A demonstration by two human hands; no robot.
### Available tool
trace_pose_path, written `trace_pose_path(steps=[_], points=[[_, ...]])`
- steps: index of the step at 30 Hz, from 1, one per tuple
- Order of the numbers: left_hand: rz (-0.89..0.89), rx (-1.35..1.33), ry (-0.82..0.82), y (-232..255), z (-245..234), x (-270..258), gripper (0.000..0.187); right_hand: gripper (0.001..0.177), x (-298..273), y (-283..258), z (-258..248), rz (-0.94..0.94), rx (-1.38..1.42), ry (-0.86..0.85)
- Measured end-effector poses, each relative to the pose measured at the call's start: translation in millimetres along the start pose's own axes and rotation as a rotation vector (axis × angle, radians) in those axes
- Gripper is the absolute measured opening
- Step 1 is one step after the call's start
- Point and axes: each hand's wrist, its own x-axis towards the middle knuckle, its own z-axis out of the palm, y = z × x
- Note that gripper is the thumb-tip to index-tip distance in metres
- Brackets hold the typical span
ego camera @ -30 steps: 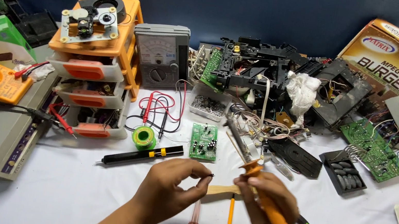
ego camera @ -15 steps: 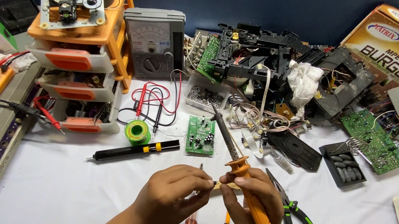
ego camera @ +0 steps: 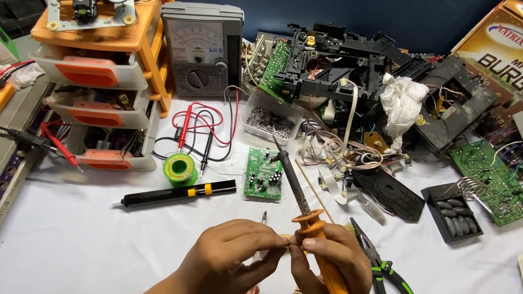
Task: Soldering electronic components onto a printed circuit board using a soldering iron and solder wire.
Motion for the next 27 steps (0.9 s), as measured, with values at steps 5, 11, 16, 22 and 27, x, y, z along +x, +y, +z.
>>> trace_pose_path(steps=[5, 11, 16, 22, 27], points=[[-0.056, -0.036, 0.016, -2.9, 0.7, -4.5, 0.012, 0.032, -2.6, 0.7, 1.9, 0.041, 0.032, 0.010], [-0.249, -0.050, 0.133, -4.0, -5.5, -2.1, 0.009, 0.021, 6.1, -3.2, -0.3, 0.046, 0.118, 0.019], [-0.388, 0.055, 0.250, -17.5, -23.7, 2.6, 0.005, 0.010, -4.7, 7.2, -2.7, 0.104, 0.187, 0.077], [-0.475, 0.151, 0.332, -35.2, -36.6, -1.1, 0.006, 0.020, -33.1, -1.4, -11.1, 0.485, 0.177, 0.144], [-0.441, 0.165, 0.320, -41.9, -36.6, -3.9, 0.007, 0.017, -29.1, 3.8, -21.9, 0.485, 0.170, -0.027]])
